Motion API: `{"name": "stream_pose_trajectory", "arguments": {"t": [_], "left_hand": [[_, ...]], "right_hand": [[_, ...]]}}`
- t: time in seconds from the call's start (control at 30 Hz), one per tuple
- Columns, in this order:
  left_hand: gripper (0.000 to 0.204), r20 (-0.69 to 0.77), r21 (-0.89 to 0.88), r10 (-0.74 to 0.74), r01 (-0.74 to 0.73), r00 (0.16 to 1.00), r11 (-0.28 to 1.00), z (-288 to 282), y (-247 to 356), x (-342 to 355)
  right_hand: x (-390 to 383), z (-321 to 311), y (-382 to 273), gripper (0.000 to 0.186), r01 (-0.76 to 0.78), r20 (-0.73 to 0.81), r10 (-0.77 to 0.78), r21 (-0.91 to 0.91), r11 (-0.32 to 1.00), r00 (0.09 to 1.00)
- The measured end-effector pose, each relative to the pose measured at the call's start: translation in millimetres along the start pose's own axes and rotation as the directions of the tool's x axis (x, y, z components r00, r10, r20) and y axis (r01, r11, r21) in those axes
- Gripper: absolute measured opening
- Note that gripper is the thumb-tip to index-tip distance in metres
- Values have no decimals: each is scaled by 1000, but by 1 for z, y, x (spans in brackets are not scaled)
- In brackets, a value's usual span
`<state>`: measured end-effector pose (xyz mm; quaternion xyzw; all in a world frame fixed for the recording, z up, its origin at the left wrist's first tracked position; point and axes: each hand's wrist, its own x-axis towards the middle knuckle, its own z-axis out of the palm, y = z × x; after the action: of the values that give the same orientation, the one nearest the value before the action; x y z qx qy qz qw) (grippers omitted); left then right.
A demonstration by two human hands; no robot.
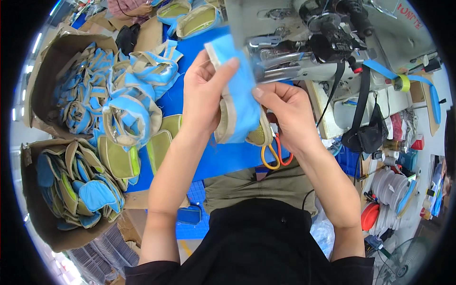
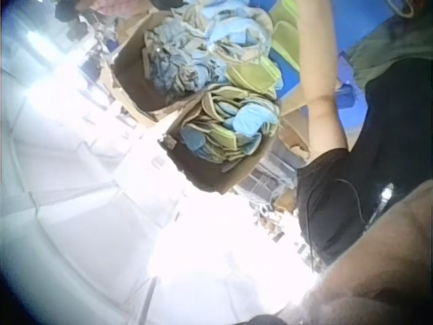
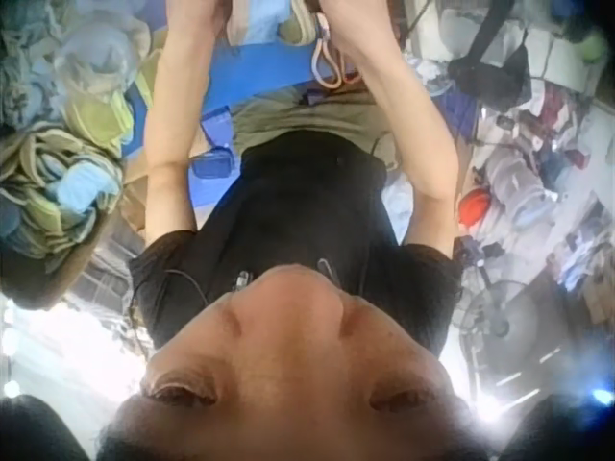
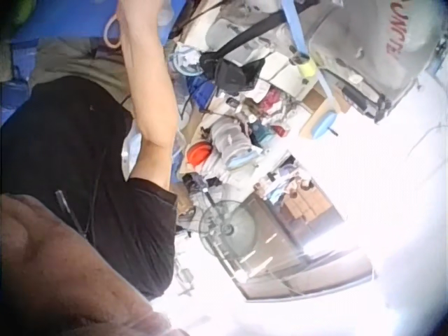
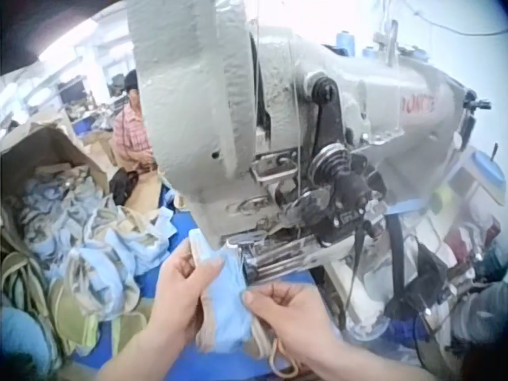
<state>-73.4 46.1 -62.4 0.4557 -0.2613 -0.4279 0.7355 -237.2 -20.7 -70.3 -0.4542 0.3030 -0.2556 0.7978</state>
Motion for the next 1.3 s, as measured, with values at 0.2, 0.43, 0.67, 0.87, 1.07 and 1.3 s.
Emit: {"name": "stream_pose_trajectory", "arguments": {"t": [0.2, 0.43, 0.67, 0.87, 1.07, 1.3], "left_hand": [[37, 2, 56, 90, -90, 996, 994, 7, 0, 21], [43, -75, 193, 144, -127, 987, 973, 13, 6, 25], [45, -69, 383, 141, -104, 988, 918, 5, 5, 35], [52, -135, 470, 236, -147, 962, 870, -20, 13, 56], [49, 53, 572, 463, -407, 885, 712, -18, 18, 63], [47, 21, 249, -92, 84, 996, 965, -9, 28, 18]], "right_hand": [[6, 3, -6, 20, -77, 17, 76, 338, 938, 997], [4, 18, 1, 18, -68, -50, 100, 441, 895, 994], [4, 20, -9, 18, -99, -95, 167, 494, 864, 981], [3, 21, -11, 20, 8, -158, 75, 471, 882, 985], [6, 17, -1, 20, 101, -181, -34, 377, 921, 983], [5, 24, 4, 23, 197, -250, -113, 339, 920, 961]]}}
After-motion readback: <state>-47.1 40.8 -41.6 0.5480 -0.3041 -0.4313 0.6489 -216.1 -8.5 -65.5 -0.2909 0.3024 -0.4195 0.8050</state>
